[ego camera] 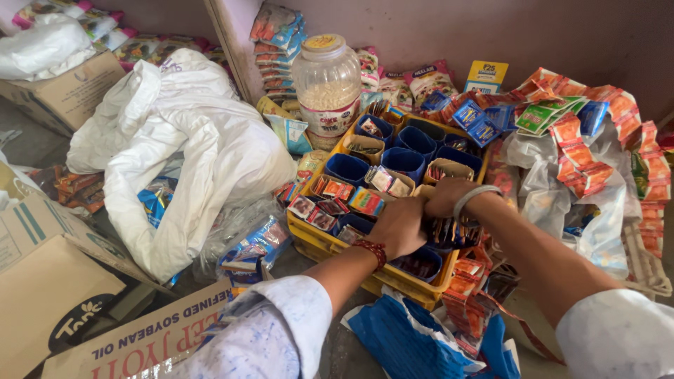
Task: The person organizes snack items in a small store. They place a large plastic jar on a shelf, then pick up a long strip of blue-wrapped snack packets from a cardboard box. They separate the packets and arrange them into a yellow compartmentalized tray on the floor.
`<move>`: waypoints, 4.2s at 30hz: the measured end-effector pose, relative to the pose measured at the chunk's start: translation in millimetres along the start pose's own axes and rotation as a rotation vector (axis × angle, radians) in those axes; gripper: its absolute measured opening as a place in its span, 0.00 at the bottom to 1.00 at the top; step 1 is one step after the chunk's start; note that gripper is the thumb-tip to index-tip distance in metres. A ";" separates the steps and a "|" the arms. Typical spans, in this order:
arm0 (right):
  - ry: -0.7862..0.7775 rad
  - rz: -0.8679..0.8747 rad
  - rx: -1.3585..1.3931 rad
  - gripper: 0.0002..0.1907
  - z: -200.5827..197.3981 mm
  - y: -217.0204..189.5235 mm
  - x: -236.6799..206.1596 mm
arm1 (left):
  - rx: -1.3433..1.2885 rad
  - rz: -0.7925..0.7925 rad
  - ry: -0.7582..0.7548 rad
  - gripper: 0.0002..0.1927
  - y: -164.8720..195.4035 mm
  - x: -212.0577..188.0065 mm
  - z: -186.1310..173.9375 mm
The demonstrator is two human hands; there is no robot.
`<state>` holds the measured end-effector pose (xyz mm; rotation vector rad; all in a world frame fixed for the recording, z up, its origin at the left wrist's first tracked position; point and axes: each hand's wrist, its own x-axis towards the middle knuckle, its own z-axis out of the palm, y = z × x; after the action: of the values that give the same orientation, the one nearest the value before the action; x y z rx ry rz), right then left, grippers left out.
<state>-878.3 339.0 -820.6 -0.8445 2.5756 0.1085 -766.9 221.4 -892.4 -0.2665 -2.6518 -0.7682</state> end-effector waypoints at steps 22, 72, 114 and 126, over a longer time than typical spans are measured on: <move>-0.027 -0.265 0.309 0.39 -20.9 53.6 -67.0 | 0.045 -0.256 -0.286 0.23 37.6 38.1 -50.3; 0.477 -0.487 0.181 0.45 60.7 35.6 -95.3 | 0.301 0.073 -0.350 0.61 42.2 -14.7 -31.1; 0.666 -0.662 0.258 0.23 57.5 -4.1 -88.9 | 0.028 0.405 -0.086 0.07 16.5 -36.4 -101.5; 0.511 -0.849 0.663 0.29 26.0 -184.6 -93.4 | 0.139 -0.018 -0.019 0.23 10.7 -148.5 -265.5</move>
<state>-693.7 245.6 -794.6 -1.7083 2.1440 -1.2549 -550.4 73.8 -737.7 -0.2133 -2.7138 -0.5856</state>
